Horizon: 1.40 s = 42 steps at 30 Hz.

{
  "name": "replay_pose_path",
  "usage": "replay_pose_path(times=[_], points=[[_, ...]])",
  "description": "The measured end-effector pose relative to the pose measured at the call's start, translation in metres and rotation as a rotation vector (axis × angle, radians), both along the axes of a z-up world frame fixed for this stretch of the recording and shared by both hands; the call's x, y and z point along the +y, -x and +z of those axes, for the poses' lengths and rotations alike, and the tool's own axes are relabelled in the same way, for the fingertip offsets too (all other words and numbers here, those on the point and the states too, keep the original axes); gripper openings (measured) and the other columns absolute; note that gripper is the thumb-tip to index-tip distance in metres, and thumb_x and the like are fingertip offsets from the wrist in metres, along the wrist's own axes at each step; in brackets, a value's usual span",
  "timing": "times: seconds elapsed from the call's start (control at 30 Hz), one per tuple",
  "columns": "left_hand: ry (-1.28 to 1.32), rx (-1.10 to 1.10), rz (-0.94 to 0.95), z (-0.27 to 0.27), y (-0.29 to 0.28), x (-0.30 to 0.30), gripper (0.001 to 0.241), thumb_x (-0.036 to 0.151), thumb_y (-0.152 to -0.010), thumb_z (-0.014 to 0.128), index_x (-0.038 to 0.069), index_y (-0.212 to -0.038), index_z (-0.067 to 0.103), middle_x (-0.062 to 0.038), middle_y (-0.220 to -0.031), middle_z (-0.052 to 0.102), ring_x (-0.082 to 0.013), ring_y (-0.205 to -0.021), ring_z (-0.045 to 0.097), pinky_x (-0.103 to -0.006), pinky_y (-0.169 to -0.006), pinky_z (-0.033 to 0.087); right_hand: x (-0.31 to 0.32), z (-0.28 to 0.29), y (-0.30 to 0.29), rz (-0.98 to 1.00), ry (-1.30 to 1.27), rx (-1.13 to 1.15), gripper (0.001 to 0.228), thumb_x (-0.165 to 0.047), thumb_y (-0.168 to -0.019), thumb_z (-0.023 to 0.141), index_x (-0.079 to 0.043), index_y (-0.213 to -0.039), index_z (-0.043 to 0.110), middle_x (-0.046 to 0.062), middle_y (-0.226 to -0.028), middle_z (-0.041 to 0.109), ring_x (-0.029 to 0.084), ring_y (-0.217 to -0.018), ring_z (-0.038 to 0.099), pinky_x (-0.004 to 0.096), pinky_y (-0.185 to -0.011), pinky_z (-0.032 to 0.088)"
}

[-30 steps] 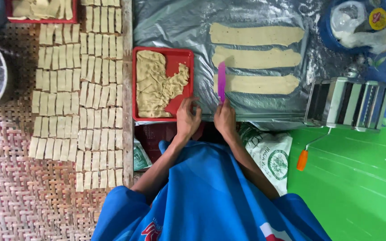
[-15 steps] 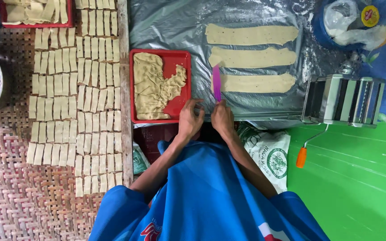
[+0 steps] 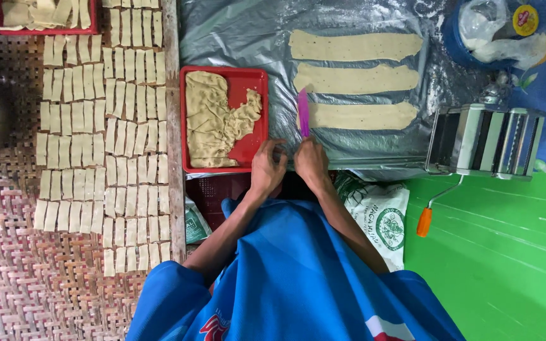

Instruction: Cutting flattened dough strips into smaller rectangular pieces using a spatula.

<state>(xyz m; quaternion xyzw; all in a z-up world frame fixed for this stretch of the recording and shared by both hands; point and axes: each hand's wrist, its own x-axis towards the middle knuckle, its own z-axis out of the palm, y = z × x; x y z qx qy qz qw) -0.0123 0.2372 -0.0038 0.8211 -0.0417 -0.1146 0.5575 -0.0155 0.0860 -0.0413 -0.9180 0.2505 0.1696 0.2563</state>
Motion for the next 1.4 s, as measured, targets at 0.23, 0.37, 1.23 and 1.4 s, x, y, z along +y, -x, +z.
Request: replay_pose_path(times=[0.23, 0.37, 1.23, 1.4], points=[[-0.013, -0.009, 0.009, -0.015, 0.003, -0.003, 0.032, 0.011, -0.084, 0.064, 0.012, -0.116, 0.07, -0.016, -0.096, 0.064, -0.0449, -0.089, 0.071, -0.0547, -0.073, 0.058, 0.015, 0.032, 0.004, -0.019, -0.007, -0.058, 0.04, -0.024, -0.108, 0.032, 0.005, -0.103, 0.059, 0.036, -0.094, 0.071, 0.056, -0.093, 0.071, 0.065, -0.068, 0.058], [-0.002, -0.021, 0.011, -0.009, 0.0, -0.002, 0.034, 0.009, -0.084, 0.062, 0.009, -0.117, 0.069, -0.015, -0.095, 0.064, -0.0421, -0.086, 0.072, -0.052, -0.072, 0.06, 0.018, 0.03, 0.007, -0.051, -0.022, -0.054, 0.042, -0.027, -0.109, 0.034, 0.007, -0.108, 0.06, 0.037, -0.1, 0.07, 0.06, -0.096, 0.068, 0.066, -0.069, 0.058], [-0.51, -0.528, -0.294, -0.069, -0.067, -0.059, 0.043, 0.006, -0.087, 0.056, 0.001, -0.128, 0.066, -0.016, -0.128, 0.061, -0.0331, -0.122, 0.063, -0.0421, -0.111, 0.046, -0.018, 0.036, 0.114, -0.083, -0.168, -0.033, 0.041, -0.029, -0.107, 0.041, 0.005, -0.1, 0.063, 0.037, -0.088, 0.069, 0.06, -0.092, 0.065, 0.065, -0.067, 0.049], [-0.503, -0.543, -0.274, -0.082, -0.082, -0.061, 0.025, 0.014, -0.089, 0.057, 0.008, -0.11, 0.069, -0.013, -0.116, 0.061, -0.0327, -0.105, 0.06, -0.0405, -0.09, 0.05, -0.031, 0.048, 0.121, -0.21, -0.228, -0.108, 0.044, -0.031, -0.108, 0.041, 0.005, -0.1, 0.066, 0.033, -0.097, 0.071, 0.056, -0.104, 0.065, 0.061, -0.084, 0.049]])
